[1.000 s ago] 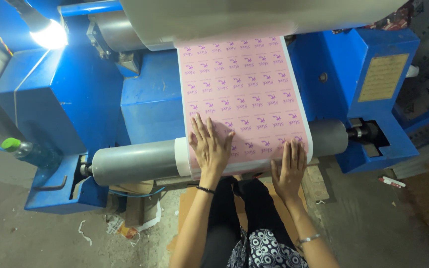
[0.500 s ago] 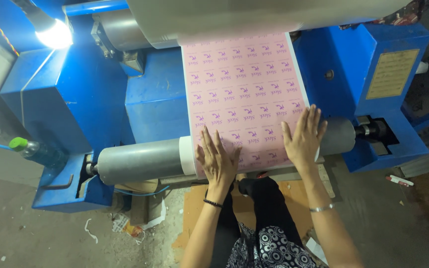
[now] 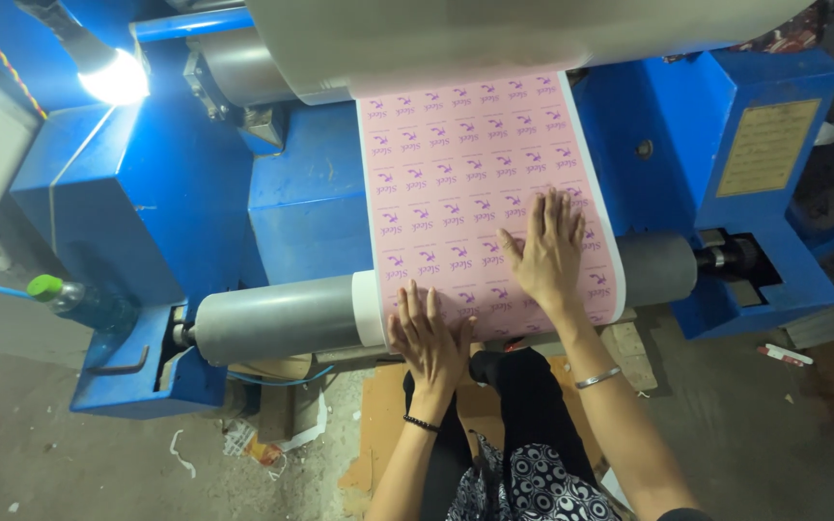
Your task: The person operates a blue labeling machine, guiding a continuous pink label sheet with purple text and deer graphics through rollers. The hands smooth and align the labels as they feed onto a gray roller, ensuring proper placement during the process.
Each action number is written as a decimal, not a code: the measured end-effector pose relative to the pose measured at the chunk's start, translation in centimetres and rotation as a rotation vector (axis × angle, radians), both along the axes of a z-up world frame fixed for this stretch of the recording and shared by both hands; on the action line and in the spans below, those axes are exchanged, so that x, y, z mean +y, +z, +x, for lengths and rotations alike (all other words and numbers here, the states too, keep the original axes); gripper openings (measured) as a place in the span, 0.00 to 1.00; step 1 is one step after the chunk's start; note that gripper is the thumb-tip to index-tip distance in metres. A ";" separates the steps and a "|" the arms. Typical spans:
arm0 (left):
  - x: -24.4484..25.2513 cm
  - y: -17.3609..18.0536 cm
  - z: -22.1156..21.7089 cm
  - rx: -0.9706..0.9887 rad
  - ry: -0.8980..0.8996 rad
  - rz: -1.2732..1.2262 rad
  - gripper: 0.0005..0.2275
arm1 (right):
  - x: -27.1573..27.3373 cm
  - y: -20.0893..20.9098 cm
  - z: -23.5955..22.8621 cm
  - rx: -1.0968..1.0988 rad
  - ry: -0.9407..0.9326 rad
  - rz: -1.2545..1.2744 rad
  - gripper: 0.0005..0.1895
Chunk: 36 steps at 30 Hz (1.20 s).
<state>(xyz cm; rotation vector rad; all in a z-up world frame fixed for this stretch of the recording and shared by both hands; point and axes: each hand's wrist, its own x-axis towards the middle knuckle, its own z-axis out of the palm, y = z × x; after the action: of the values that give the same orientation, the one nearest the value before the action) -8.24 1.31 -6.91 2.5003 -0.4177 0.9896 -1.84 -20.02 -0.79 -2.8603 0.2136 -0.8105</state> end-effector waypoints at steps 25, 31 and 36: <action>-2.0 6.9 13.4 0.071 -0.013 -0.031 0.36 | 2.1 -2.6 -6.9 -0.257 -0.022 0.027 0.34; -2.0 6.1 11.3 0.106 0.039 -0.016 0.36 | 2.5 -4.1 -7.8 -0.331 -0.013 0.038 0.33; -1.7 6.5 9.5 0.119 0.021 -0.024 0.37 | 2.5 -5.1 -9.1 -0.348 0.020 0.061 0.34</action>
<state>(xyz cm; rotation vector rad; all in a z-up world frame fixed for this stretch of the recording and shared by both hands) 1.26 -0.36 -0.39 2.5314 -0.3413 0.8435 -10.94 -17.52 -5.86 -2.6047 0.1600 -1.2529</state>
